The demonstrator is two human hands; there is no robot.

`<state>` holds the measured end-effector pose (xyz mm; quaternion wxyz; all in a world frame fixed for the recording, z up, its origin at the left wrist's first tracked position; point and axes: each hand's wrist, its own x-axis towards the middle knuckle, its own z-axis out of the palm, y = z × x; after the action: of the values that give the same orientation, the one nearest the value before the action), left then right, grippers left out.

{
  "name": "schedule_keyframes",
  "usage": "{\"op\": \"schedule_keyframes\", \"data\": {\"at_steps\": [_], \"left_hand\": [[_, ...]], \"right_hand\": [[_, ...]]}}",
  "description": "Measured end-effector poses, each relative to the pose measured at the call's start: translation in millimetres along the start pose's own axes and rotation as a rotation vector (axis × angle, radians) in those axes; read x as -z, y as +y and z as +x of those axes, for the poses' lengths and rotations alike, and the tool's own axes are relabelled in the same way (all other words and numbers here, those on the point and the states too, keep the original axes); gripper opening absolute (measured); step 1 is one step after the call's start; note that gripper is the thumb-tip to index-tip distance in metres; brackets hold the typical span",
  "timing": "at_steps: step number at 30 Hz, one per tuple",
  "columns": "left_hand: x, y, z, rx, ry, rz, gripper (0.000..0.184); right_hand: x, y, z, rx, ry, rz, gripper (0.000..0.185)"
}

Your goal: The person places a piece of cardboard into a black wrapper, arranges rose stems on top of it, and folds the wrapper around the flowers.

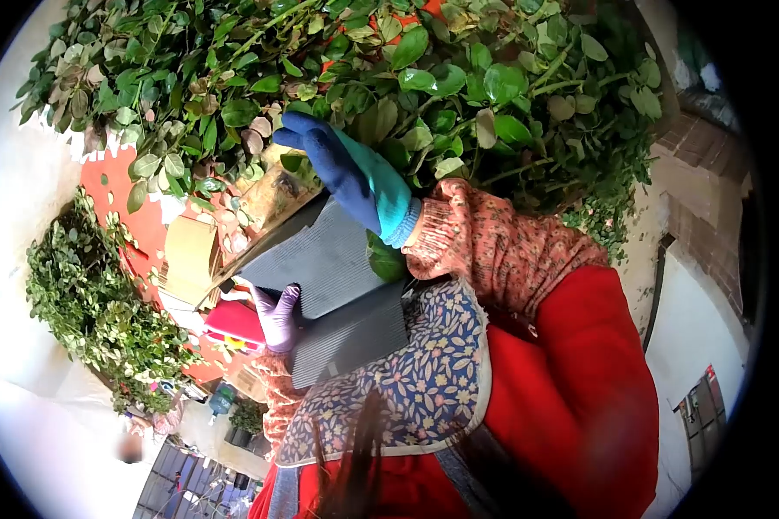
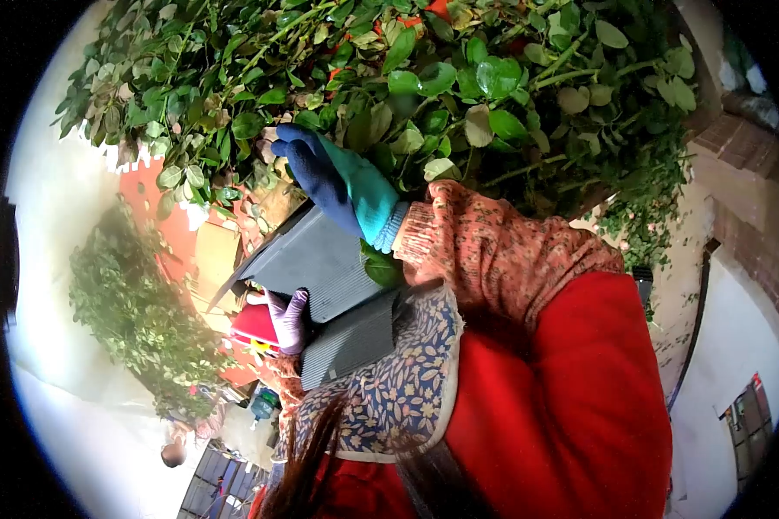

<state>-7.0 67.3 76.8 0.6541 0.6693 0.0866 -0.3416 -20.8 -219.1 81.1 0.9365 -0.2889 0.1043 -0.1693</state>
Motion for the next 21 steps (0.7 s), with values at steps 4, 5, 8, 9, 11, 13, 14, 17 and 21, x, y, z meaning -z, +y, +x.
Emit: {"op": "schedule_keyframes", "data": {"at_steps": [4, 5, 8, 9, 11, 13, 14, 17, 21], "left_hand": [[-4.9, 5.0, 1.4, 0.041, 0.014, 0.001, 0.074], [-3.1, 3.1, 0.2, 0.025, 0.012, 0.006, 0.074], [15.4, -14.1, 5.4, -0.057, 0.020, 0.077, 0.073], [16.6, -15.5, 7.9, -0.093, 0.013, 0.139, 0.074], [18.1, -20.1, 15.1, -0.095, 0.048, 0.153, 0.082], [11.4, -16.1, 19.5, -0.083, 0.028, 0.154, 0.084], [6.6, -9.9, 21.8, -0.076, 0.014, 0.186, 0.080], [10.1, -22.7, 30.1, -0.127, 0.072, 0.094, 0.076], [6.9, -26.4, 34.9, -0.366, 0.146, 0.605, 0.086]], "right_hand": [[7.1, 14.6, 8.6, 0.040, -0.017, -0.177, 0.043], [4.8, 17.9, 9.9, 0.022, 0.002, -0.082, 0.042], [0.2, 10.2, 13.0, 0.086, -0.021, -0.485, 0.044], [2.4, 6.6, 10.9, 0.123, -0.048, -0.523, 0.045], [4.8, 3.1, 10.3, 0.210, -0.137, -0.505, 0.049], [23.5, 8.1, 12.1, 0.085, -0.173, -0.413, 0.051], [14.2, 4.6, 16.4, 0.020, -0.154, -0.411, 0.050], [12.7, -1.2, 20.9, 0.024, -0.112, -0.631, 0.049], [9.6, -42.7, 15.4, 0.211, -0.156, -0.340, 0.052]]}}
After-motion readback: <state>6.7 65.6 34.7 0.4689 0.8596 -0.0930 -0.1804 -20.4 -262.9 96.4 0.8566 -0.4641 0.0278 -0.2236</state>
